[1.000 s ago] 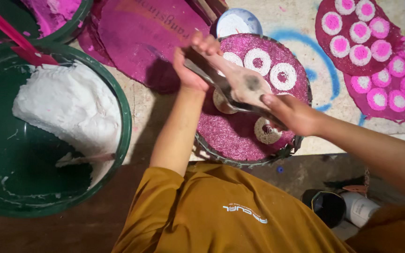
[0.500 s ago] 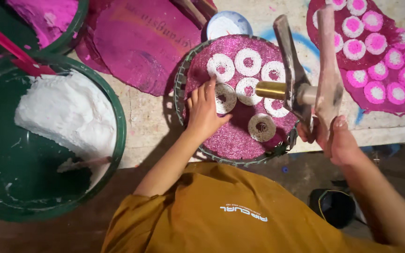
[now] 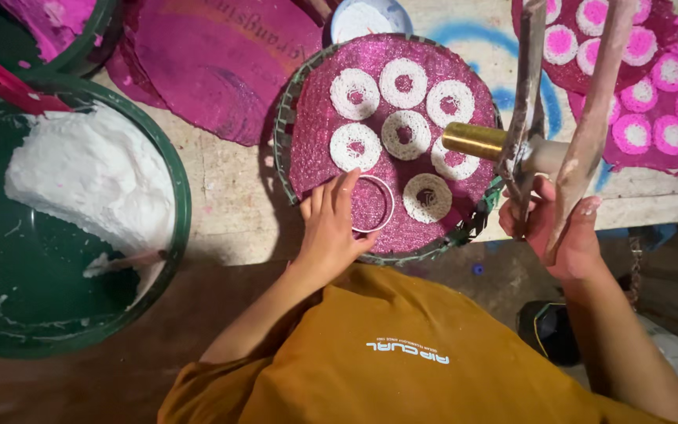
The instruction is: The person uses a wooden tool to apply white paste from a green bowl onto pink circular bases arranged on a tray, then moves the finished tray aside and prepares a new stack of bases.
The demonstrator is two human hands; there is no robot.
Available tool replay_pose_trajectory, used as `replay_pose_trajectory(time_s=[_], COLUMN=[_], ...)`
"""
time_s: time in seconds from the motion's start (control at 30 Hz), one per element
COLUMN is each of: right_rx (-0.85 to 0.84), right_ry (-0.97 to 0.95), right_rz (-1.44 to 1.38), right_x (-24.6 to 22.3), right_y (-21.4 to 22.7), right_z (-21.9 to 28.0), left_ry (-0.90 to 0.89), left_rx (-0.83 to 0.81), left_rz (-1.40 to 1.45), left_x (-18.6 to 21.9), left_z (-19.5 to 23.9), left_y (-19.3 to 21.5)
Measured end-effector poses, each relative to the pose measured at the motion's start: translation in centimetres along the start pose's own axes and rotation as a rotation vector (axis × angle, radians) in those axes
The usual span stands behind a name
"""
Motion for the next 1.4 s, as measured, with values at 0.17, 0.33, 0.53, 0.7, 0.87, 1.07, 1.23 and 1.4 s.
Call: replay_pose_trajectory(time_s=[0.17, 0.33, 0.53, 0.7, 0.87, 1.07, 1.23, 1.4], right_rx=[-0.079, -0.157, -0.478, -0.734, -0.580, -0.529, -0.539, -0.446], right_ry=[0.025, -0.003, -0.164, -0.473, -0.388, -0.329, -0.380, -0.140], right_rz=[0.002, 0.106, 0.335, 0.588, 1.014, 1.108, 1.196, 1.287], right_x=[0.4, 1.1, 0.8, -1.6, -5.6, -5.9, -5.9, -7.8], right_y=[-0.2, -0.6, -3.4, -5.5, -7.5, -10.8, -9.8, -9.7], right_z=[-0.5, -1.2, -3.3, -5.0, -6.3, -6.2, -6.0, -6.7], left_ry=[-0.005, 0.017, 0.079, -0.209, -0.115, -0.160, -0.074, -0.106], left_rx=[0.059, 0.076, 0.081, -0.018, 0.299, 0.365, 0.459, 0.509], left_rz=[0.017, 0.051, 1.556, 2.200, 2.275, 2.223, 2.257, 2.169], left_x=[-0.9, -0.5, -1.6, -0.6, -2.7, -5.3, -5.3, -5.1], left_z=[0.6, 0.2, -5.3, -8.2, -7.9, -6.8, -6.5, -8.8], left_y=[-1.7, -1.7, 1.3, 1.6, 1.0, 1.8, -0.9, -1.7])
Point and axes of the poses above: each hand's wrist, its own z-axis away from the middle knuckle, its own y-axis out of the back of the hand, x = y × z, the point moved 5 cm from there along -z, towards the middle knuckle, and after that the axes turned 8 degrees about z, right-handed, at the moved point
